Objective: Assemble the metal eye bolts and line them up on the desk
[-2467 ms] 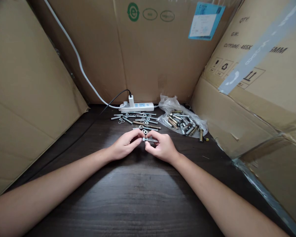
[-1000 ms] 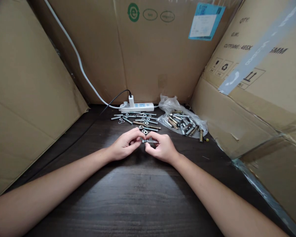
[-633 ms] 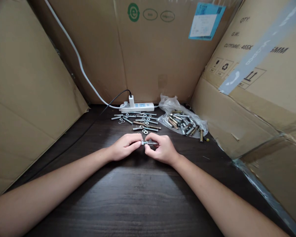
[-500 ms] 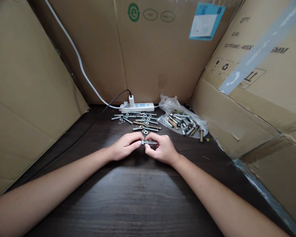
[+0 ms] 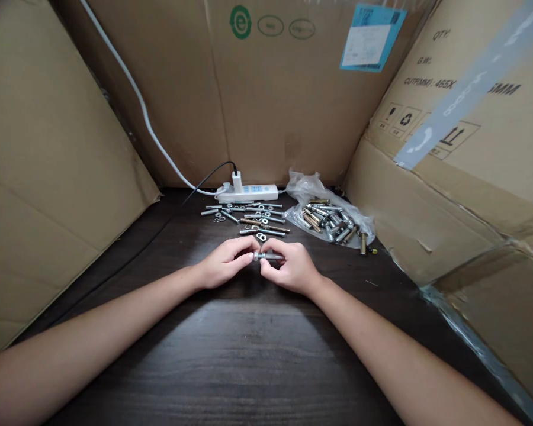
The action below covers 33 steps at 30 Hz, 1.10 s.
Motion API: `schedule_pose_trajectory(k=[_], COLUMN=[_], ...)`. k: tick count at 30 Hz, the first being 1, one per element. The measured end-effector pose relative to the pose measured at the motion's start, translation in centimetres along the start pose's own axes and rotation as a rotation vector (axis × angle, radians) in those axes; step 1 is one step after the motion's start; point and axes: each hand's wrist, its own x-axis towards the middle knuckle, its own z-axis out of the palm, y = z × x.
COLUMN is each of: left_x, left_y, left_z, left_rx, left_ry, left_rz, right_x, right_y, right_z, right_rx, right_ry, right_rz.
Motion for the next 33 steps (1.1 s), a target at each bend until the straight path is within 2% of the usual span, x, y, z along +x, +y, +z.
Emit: schedule_pose_trajectory(k=[5, 9, 11, 13, 17, 21, 27, 33], left_x=[0.1, 0.3, 0.5, 0.6, 0.8, 0.7, 0.8, 0.9], left_y=[-0.1, 0.0, 0.1, 0.3, 0.9, 1.5, 1.7, 1.4], left_z=[-0.1, -0.2, 0.0, 0.2, 0.6, 0.5, 0.4, 0.6], left_rx=[-0.083, -0.240, -0.410, -0.622, -0.932, -1.087, -1.155, -1.146], left_ry=[-0.007, 0.162, 0.241, 0.260, 0.216, 0.121, -0.047, -0.025], left_rz=[-0.035, -0.077, -0.130, -0.229, -0.452, -0.574, -0.651, -0.602], right_x=[-0.1, 0.0, 0.1, 0.1, 0.0, 0.0, 0.0, 0.0], right_y=[0.0, -0.1, -0.1, -0.1, 0.0, 0.0, -0.1, 0.5], right_z=[0.0, 0.1, 0.1, 0.2, 0.1, 0.2, 0.4, 0.6], right_rx=[-0.006, 0.021, 0.031, 0.038, 0.065, 0.058, 0.094, 0.081], right_ry=[-0.015, 0.011, 0.023, 0.030, 0.046, 0.051, 0.025, -0.005], right_rz=[0.007, 0.028, 0.040, 0.049, 0.053, 0.036, 0.000, -0.012])
